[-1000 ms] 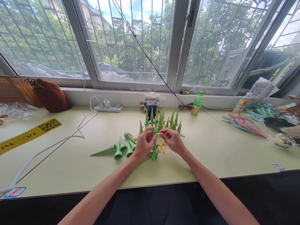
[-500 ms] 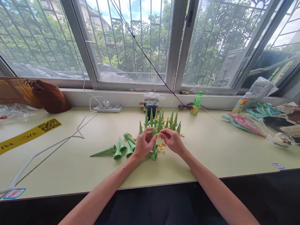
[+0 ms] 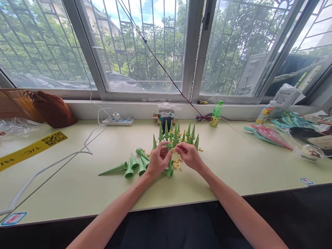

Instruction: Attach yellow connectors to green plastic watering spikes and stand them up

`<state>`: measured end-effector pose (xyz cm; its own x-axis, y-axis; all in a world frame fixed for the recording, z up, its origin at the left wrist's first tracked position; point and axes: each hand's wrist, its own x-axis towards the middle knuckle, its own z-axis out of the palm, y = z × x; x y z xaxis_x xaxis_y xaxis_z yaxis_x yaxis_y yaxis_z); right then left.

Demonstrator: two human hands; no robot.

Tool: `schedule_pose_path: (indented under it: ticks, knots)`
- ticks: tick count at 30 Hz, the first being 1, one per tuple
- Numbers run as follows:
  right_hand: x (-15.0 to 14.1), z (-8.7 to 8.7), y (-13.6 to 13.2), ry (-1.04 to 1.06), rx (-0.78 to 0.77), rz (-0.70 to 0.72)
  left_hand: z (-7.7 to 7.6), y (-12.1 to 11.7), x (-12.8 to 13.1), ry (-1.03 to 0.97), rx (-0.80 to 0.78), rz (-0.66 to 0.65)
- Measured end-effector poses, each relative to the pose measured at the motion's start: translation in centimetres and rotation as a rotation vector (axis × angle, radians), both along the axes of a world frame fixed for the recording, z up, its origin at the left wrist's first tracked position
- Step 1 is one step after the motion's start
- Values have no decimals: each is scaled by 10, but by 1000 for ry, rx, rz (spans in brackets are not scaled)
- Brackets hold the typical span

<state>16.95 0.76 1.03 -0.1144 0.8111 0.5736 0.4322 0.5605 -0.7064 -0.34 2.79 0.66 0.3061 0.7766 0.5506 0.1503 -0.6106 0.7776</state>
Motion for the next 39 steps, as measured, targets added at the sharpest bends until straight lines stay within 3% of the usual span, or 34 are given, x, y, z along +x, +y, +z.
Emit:
schedule_pose_path:
  ticks: [39]
  knots:
    - [-1,0,-3,25,5,1,1,1,0,-26,-8,-4]
